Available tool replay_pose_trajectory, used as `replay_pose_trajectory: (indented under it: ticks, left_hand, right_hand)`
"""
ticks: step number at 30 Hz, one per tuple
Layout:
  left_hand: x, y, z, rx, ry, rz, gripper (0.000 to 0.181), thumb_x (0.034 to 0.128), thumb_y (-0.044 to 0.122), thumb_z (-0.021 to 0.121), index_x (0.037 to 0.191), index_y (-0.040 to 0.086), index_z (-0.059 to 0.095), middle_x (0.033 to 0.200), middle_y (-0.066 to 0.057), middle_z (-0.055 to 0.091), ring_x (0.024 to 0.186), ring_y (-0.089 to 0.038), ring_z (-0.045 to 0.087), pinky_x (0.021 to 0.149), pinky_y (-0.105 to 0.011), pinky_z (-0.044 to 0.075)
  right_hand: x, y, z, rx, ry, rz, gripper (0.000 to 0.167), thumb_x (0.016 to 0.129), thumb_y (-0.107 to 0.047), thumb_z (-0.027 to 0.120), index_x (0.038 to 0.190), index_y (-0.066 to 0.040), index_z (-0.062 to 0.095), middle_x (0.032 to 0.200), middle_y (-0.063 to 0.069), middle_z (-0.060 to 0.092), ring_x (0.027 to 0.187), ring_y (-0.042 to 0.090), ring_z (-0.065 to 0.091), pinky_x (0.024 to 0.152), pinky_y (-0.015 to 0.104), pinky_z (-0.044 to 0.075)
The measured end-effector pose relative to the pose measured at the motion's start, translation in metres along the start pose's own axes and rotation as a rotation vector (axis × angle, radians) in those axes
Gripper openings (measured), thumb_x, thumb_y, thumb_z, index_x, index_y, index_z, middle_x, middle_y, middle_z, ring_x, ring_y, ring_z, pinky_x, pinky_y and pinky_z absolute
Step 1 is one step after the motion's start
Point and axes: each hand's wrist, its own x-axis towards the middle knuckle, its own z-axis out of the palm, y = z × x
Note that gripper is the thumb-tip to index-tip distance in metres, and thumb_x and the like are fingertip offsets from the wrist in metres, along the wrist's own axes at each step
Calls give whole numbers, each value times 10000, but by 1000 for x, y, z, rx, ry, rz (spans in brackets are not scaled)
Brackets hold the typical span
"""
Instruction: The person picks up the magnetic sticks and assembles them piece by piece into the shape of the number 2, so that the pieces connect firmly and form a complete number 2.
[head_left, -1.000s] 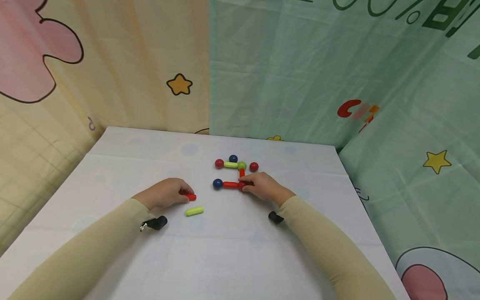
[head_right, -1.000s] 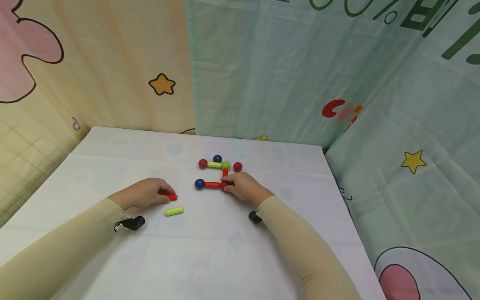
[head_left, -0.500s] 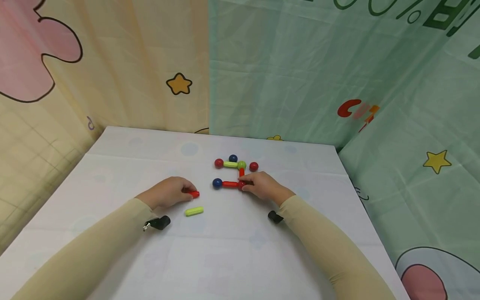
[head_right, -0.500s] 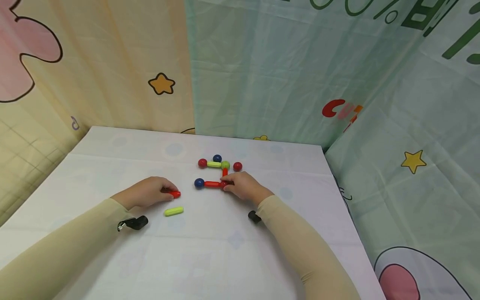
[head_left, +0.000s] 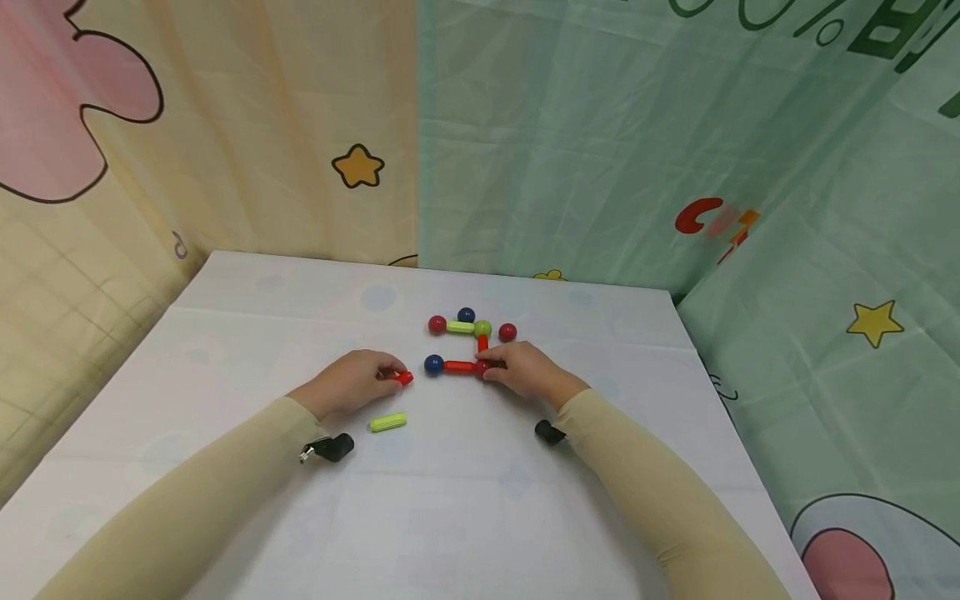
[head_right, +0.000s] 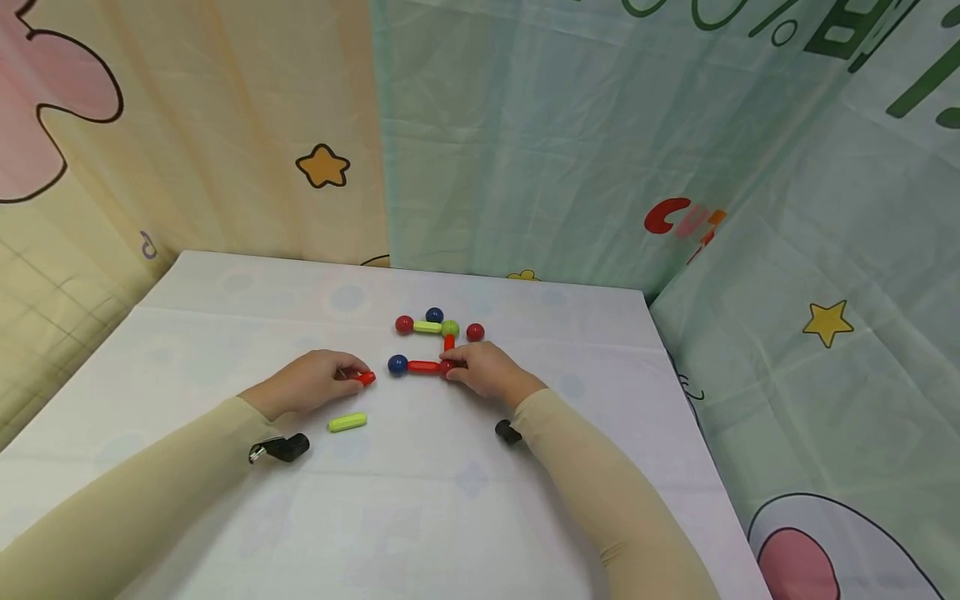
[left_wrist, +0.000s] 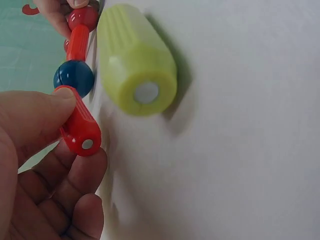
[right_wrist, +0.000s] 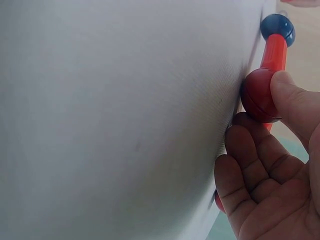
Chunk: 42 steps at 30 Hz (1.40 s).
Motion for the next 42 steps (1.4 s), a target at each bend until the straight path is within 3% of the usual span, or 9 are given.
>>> replay_pose_trajectory:
  ticks: [20,42]
  left_hand:
    - [5,19,16,-181,39,-57,345,1006,282,719,1342,228,661,1014,-1,700,839,-200,621,742,-313,520]
    - [9,38,27,-231,66,-133,353,986,305,749,1281,140,649,987,-21,720,802,-184,647,714,-284,532]
  right_hand:
    - [2,0,-1,11,-6,3,442,1013,-269,719,1451,-249,657,1480,4,647,1370,237,578,1162,446,481]
    - [2,-1,-2,0,-12,-3,442,1016,-276,715,1452,-241,656,1483,4,645,1374,234,578,1163,443,481]
